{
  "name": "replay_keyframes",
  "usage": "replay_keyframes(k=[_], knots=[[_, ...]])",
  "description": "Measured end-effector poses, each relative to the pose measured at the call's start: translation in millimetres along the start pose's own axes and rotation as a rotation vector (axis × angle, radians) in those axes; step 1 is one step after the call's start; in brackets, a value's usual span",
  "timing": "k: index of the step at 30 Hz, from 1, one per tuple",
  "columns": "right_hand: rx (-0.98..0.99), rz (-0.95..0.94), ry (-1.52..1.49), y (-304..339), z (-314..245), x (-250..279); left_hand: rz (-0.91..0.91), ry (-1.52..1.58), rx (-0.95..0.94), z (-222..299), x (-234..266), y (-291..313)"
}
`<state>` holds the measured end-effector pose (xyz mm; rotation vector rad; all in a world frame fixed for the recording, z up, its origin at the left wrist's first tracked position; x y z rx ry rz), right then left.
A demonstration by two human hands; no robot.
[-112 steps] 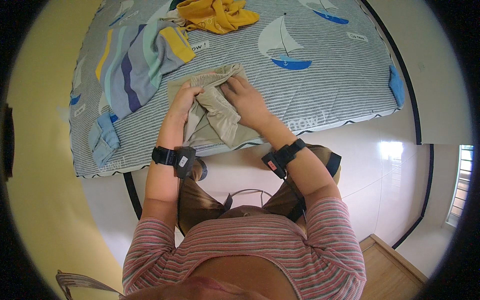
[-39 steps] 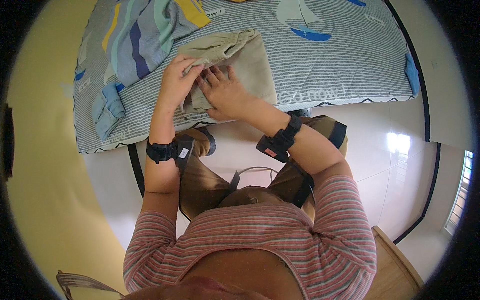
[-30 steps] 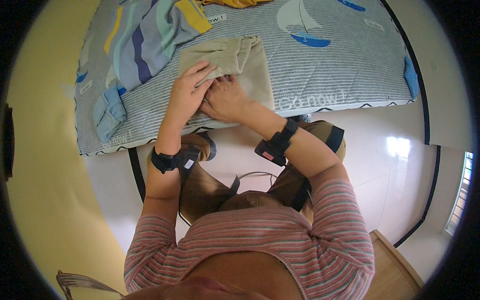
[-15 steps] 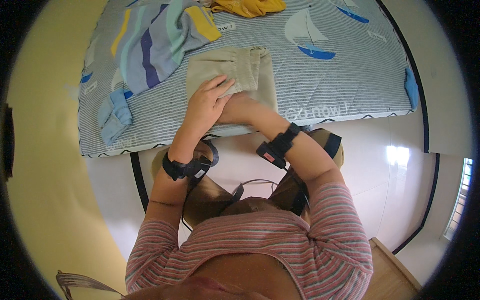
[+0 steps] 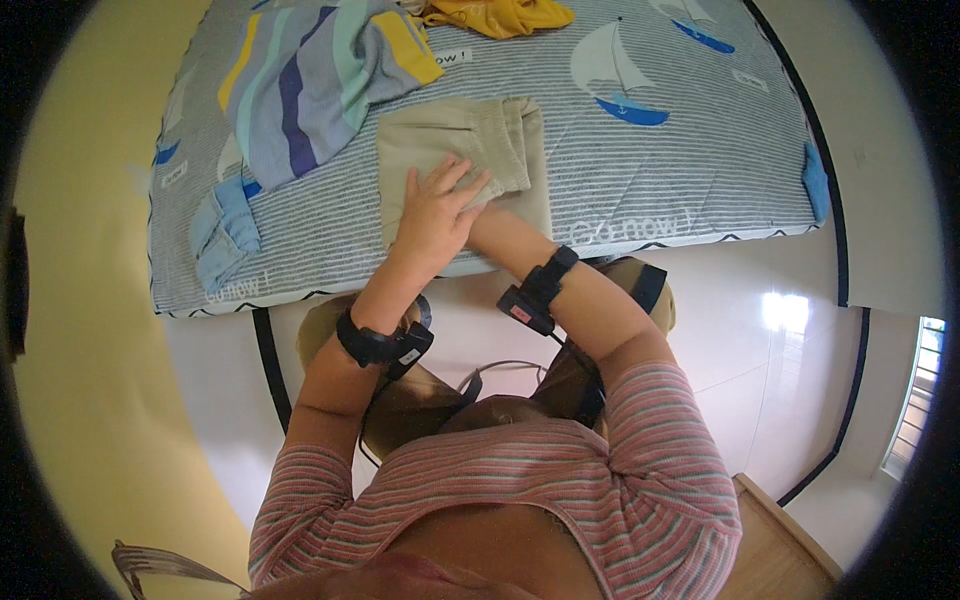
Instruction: The person folds a pair of beige shorts and a green plaid shirt on a bed. They smooth the fabric, fold the sleeves and sides of the shirt, and stack the folded items with other clothes.
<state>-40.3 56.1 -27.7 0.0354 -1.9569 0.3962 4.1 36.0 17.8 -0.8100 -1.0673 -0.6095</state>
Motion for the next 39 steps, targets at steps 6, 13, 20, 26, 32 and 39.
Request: replay_keyframes(k=[6,13,20,26,32,39], knots=[[0.073,0.155,0.109,7.2,5.1,0.9,-0.077,-0.157,0.018,-1.4,3.4,0.7],[-0.138,0.024,-0.165,-5.2,46.8,17.6,-0.128,-0.159,0.046,-11.6,-0.8,4.0],[-0.094,0.098,-0.141,-11.2,52.4,46.8,-0.241,-0.230,0.039,-10.2,-12.6,7.2],[-0.134,0.043,-0.117,-13.2,50.2,50.6,-0.257,-0.212,0.051,-10.2,-12.0,6.7],[-0.168,-0.169,-0.101,-10.6,44.0,0.0,-0.219,-0.165,0.052,-7.9,-6.6,3.2],[-0.077,-0.209,0.093,-7.3,48.8,-50.7,-0.241,-0.167,0.017,-3.1,-2.9,0.7]])
Point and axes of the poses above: each hand's wrist, its own y-axis away from the middle knuckle, its own x-axis out of the back of the hand, z = x × y, the point moved 6 cm from there along -y, towards the middle knuckle, and after that the axes turned 14 degrees about -y, right-handed, at the moved point
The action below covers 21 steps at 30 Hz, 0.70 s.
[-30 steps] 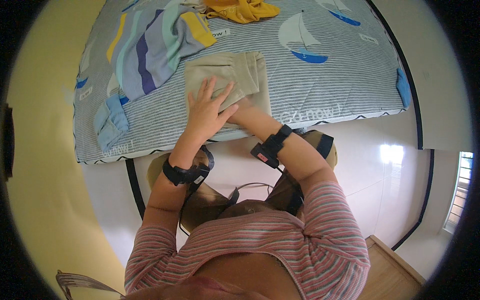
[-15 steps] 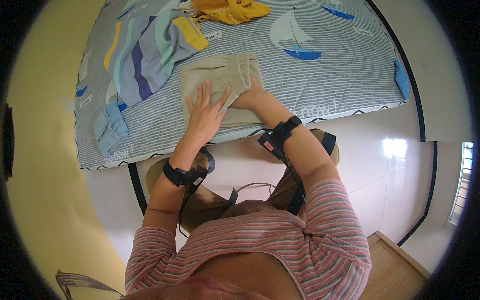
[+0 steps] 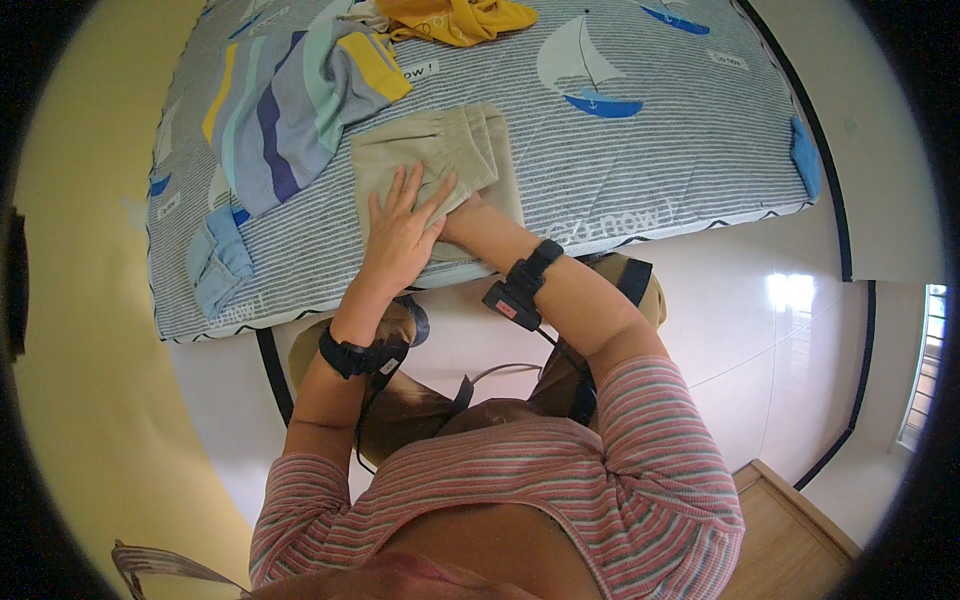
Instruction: The person folds a pair of beige shorts and a green plaid shirt on a bed. They smooth the fabric, fold the sleeves and sides of the shirt, and stack the folded items with other clothes.
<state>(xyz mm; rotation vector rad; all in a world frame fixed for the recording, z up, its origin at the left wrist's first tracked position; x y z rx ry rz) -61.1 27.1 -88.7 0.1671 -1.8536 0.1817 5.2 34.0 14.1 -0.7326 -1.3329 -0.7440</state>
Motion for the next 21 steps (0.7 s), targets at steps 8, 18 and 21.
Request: replay_keyframes(k=[8,18,21], knots=[[-0.073,-0.164,-0.039,-1.5,-13.4,27.7,0.026,-0.017,-0.022,-4.4,-2.9,3.2],[-0.139,-0.263,-0.202,-8.0,-27.1,46.5,-0.013,0.129,-0.036,-14.7,9.2,5.1],[-0.076,-0.171,-0.204,-12.5,-25.7,42.2,-0.052,0.152,-0.056,-14.0,8.7,4.9]])
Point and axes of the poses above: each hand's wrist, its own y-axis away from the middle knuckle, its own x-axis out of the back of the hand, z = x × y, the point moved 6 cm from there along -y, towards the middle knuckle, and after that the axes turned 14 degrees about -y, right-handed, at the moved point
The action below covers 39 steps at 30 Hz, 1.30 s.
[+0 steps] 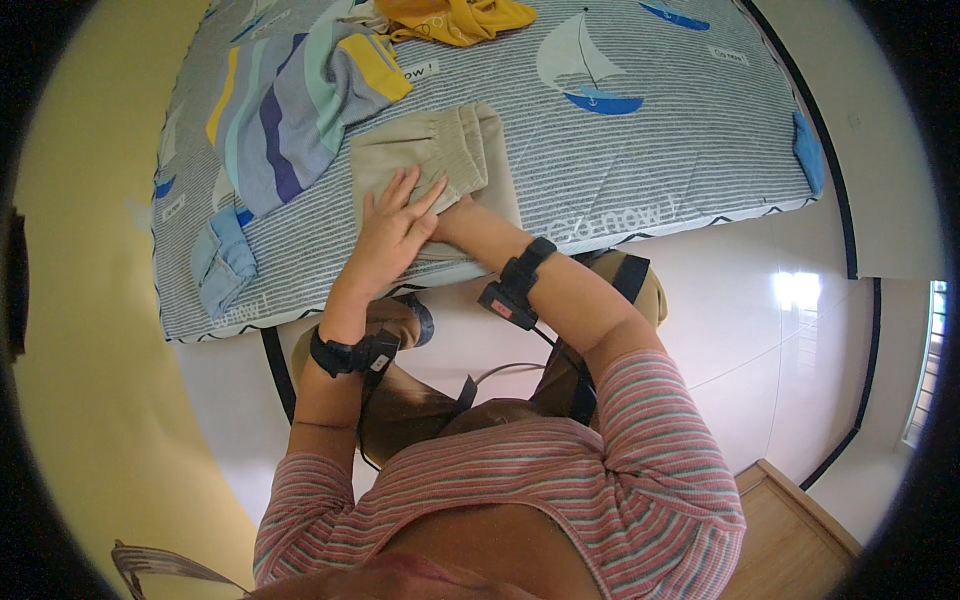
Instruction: The person folds a pair of beige shorts and a green plaid shirt on a bed. They smooth the fabric, fold the sleeves and sides of the shirt, and stack the folded items with other clothes.
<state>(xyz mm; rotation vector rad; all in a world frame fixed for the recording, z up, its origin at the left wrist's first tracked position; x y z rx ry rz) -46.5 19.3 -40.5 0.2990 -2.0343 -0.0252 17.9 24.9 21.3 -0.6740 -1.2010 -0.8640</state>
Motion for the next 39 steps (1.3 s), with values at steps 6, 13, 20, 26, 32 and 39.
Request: replay_keyframes(k=[6,13,20,26,32,39], knots=[[0.162,0.296,0.013,-4.5,-4.5,2.1,0.213,0.188,0.124,-44.6,-9.6,-15.9],[0.074,0.119,0.018,15.8,-14.5,0.1,0.118,-0.046,0.102,-27.4,-24.8,-21.5],[-0.044,-0.343,-0.247,59.8,-22.7,44.3,-0.003,-0.055,0.065,-21.5,-32.7,-25.6],[-0.041,0.269,-0.393,54.4,12.7,103.2,0.029,-0.369,0.013,-5.8,-34.7,-23.4],[-0.060,0.482,0.121,38.2,46.2,61.9,-0.068,-0.258,-0.055,-12.7,-31.0,-23.8],[-0.125,0.410,0.053,33.6,50.5,51.3,0.017,-0.364,0.247,-30.9,-18.0,-17.5]])
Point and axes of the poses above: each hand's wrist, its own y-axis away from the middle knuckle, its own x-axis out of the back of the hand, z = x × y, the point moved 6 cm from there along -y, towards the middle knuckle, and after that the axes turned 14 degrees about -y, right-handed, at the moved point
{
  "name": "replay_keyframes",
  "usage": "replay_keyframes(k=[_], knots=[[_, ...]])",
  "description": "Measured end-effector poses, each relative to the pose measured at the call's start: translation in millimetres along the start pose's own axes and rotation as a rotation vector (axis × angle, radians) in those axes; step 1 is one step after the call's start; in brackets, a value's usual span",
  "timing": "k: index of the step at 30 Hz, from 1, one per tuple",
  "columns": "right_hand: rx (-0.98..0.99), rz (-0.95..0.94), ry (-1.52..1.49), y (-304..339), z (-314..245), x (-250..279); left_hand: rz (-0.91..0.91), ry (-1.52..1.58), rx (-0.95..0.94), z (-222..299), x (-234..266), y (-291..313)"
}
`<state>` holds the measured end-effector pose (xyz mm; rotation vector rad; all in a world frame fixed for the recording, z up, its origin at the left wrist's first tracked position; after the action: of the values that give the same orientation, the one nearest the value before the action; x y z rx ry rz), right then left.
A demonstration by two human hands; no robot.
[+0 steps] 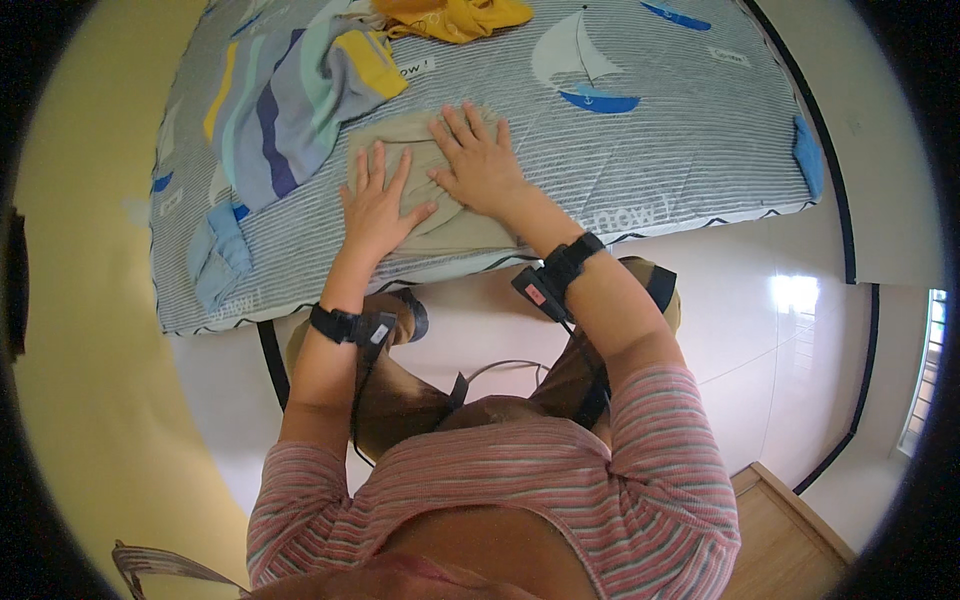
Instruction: The person folds a pair of beige shorts and a green plaid shirt on a bed. They smooth the fabric, fold the sleeves and sides of the shirt, and stack the folded items with other clothes.
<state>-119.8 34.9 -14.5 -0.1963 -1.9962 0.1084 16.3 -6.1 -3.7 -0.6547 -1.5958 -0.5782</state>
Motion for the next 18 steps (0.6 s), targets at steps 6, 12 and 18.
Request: replay_keyframes(k=[6,12,18], knots=[[-0.117,0.035,-0.204,8.1,1.3,15.4,0.041,0.046,-0.029,-6.5,-0.7,4.0],[-0.402,0.354,-0.894,36.0,54.4,19.9,0.103,1.144,0.462,-87.2,-24.9,17.6],[-0.690,0.080,-1.464,37.0,45.7,18.5,-0.316,1.539,0.500,-71.6,-38.8,29.8]])
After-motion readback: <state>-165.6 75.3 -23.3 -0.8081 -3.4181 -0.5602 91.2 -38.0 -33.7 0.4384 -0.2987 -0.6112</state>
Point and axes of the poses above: each hand's wrist, its own y-axis away from the middle knuckle, its own x-axis out of the back of the hand, z = x × y, the point moved 6 cm from there along -y, towards the middle knuckle, and after that the axes turned 14 degrees about -y, right-handed, at the moved point
